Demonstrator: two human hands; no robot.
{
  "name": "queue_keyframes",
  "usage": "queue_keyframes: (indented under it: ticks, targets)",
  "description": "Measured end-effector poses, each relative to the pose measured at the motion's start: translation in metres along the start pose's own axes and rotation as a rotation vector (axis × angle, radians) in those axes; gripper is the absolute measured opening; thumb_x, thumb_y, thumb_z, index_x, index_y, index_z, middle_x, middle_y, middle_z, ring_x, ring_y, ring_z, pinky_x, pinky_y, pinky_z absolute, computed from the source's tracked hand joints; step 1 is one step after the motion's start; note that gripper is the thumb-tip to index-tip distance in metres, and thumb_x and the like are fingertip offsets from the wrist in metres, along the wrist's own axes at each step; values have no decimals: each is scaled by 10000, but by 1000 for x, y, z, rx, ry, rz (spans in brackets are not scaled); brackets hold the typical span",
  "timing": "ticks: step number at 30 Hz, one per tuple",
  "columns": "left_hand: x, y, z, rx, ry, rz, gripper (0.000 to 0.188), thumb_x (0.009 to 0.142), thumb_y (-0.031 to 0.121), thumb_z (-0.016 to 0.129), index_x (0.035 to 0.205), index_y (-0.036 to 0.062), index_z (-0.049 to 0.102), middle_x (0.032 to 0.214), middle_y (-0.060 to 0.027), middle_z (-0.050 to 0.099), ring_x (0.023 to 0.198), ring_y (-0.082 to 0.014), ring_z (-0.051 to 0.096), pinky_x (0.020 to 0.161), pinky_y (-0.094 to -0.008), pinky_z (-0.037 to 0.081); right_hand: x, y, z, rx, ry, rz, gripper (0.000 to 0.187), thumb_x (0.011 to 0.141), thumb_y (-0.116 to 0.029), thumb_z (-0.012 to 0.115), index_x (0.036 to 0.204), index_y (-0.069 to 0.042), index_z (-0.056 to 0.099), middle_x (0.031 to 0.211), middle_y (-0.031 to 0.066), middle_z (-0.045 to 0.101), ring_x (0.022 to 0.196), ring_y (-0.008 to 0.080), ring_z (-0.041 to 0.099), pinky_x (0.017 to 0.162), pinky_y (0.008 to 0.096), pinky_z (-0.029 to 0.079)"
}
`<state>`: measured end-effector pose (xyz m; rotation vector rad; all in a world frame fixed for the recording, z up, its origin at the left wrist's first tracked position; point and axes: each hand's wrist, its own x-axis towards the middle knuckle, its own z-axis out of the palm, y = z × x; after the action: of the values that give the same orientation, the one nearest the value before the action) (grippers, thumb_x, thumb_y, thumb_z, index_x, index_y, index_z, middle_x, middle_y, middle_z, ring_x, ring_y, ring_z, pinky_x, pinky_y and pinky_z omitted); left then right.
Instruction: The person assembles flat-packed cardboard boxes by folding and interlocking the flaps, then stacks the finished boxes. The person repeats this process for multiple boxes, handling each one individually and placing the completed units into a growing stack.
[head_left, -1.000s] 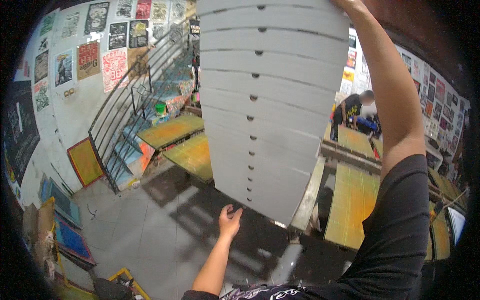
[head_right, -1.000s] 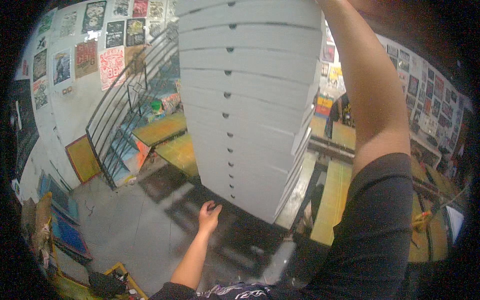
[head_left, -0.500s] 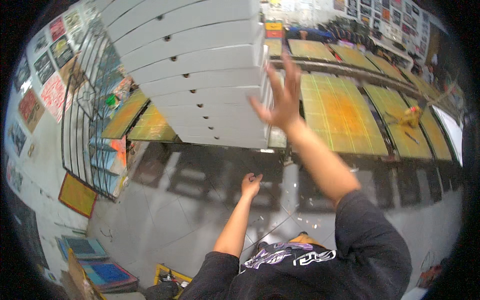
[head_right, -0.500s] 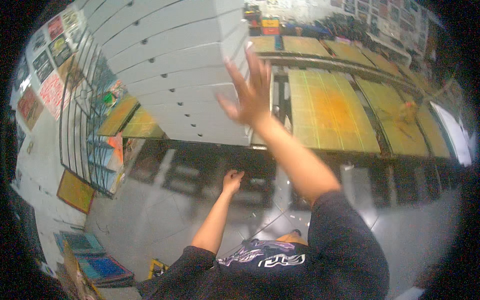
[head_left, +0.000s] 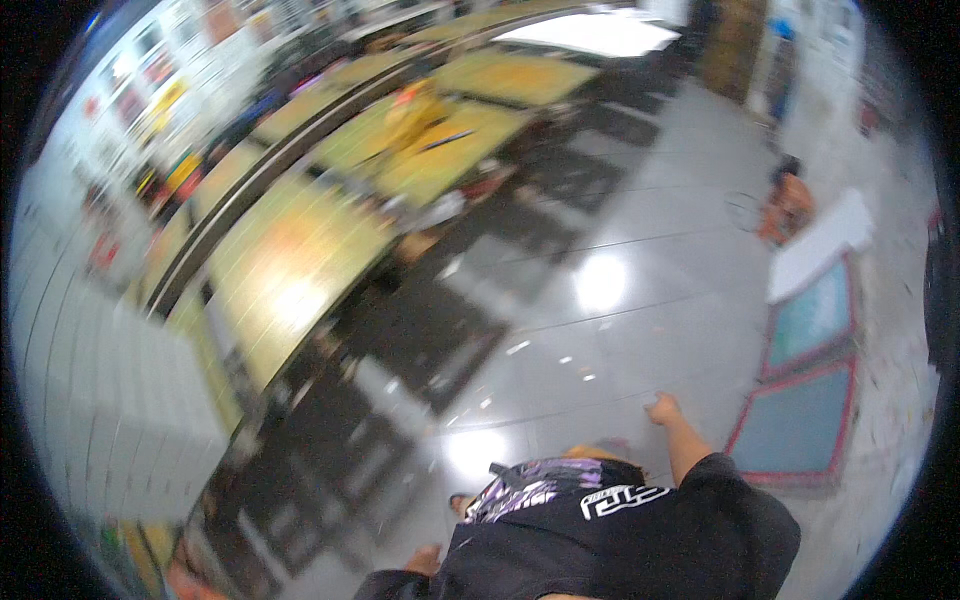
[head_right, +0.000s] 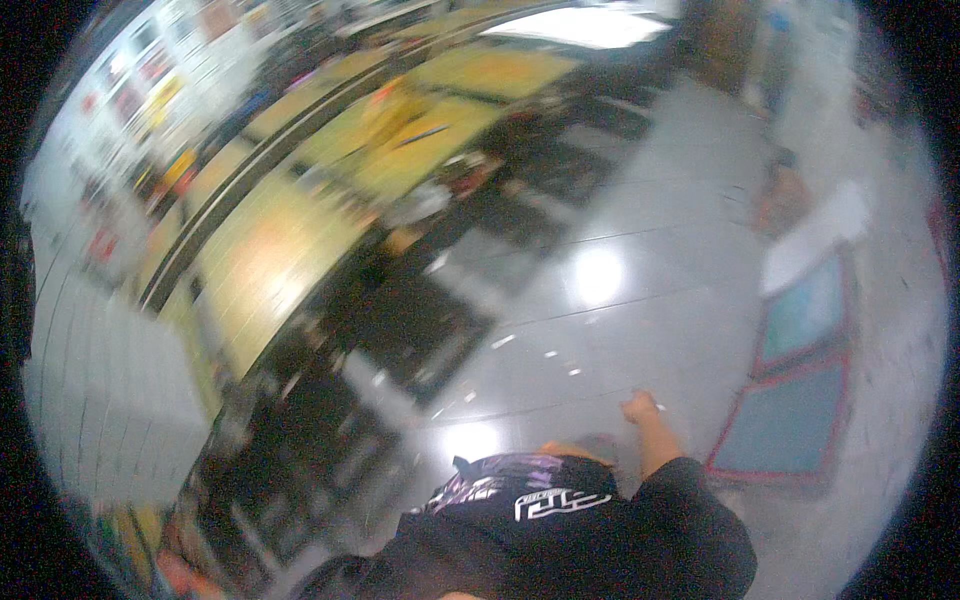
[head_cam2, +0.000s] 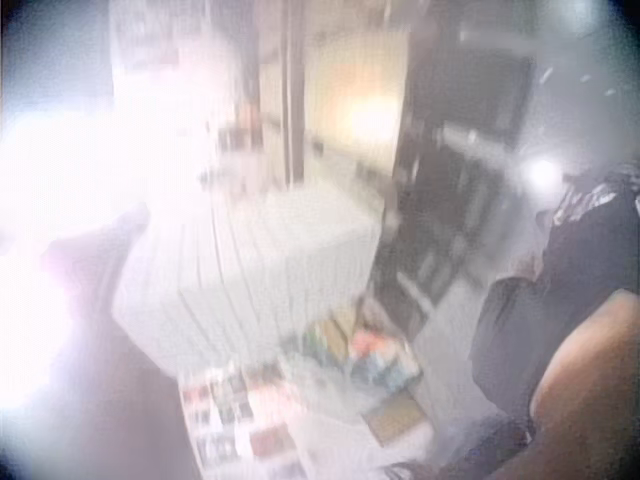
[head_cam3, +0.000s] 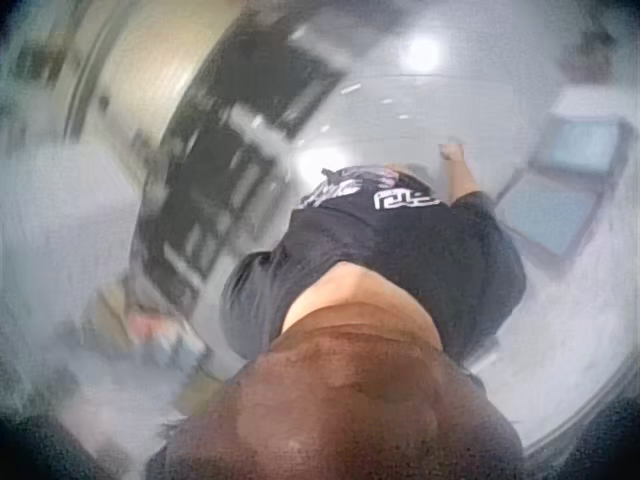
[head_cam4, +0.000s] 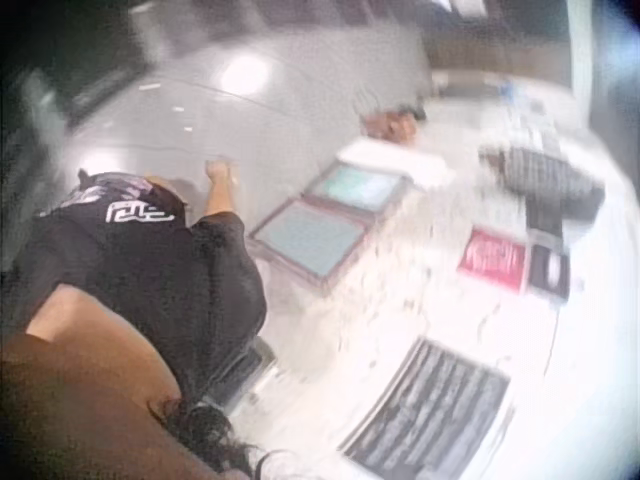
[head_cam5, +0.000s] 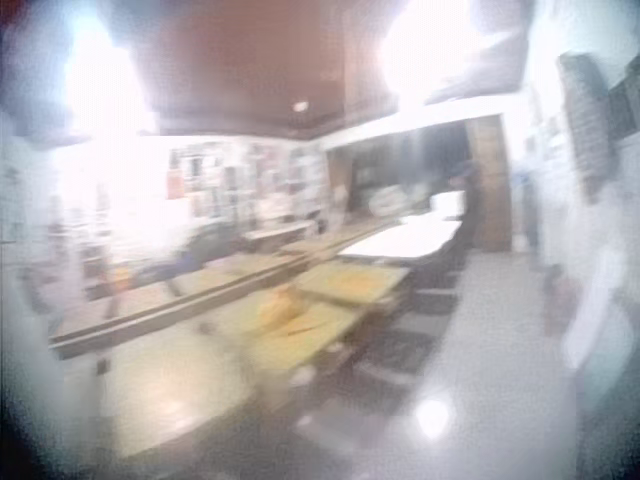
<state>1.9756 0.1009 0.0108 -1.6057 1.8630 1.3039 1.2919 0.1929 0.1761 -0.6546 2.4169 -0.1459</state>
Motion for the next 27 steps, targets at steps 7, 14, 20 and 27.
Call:
queue_keyframes:
  ticks: [7, 14, 20, 27]
  targets:
    - [206, 242, -40, 455, -79, 106, 424, 774, 341, 542, 1000, -18, 546, 1004, -220, 572, 917, -293, 558, 818, -362, 421, 24, 166, 32, -16, -124, 162, 661, 770, -496, 518, 1220, -20, 431, 1269, 178, 407, 1142, 313, 413, 964, 365, 330]
    - [263, 602, -67, -106, 130, 233, 402, 720, 288, 644, 908, -64, 595, 935, -210, 605, 864, -272, 572, 764, -350, 434, 83, 190, -11, 298, -161, 271, 699, 751, -529, 536, 1228, -29, 428, 1261, 153, 428, 1157, 294, 406, 977, 343, 312]
    - [375, 719, -31, 584, -207, 204, 448, 755, 382, 585, 1044, 40, 578, 969, -159, 608, 720, -249, 604, 715, -397, 454, 133, 214, -93, 348, -91, 437, 684, 721, -518, 573, 1191, -31, 477, 1256, 158, 436, 1169, 285, 401, 975, 329, 313]
    - [428, 911, 7, 1150, -348, 743, 277, 761, 222, 479, 973, 100, 610, 800, -170, 620, 733, -287, 615, 656, -410, 462, 115, 252, -121, 755, 192, 933, 642, 709, -450, 608, 1158, -4, 501, 1191, 197, 485, 1099, 306, 470, 917, 336, 376]
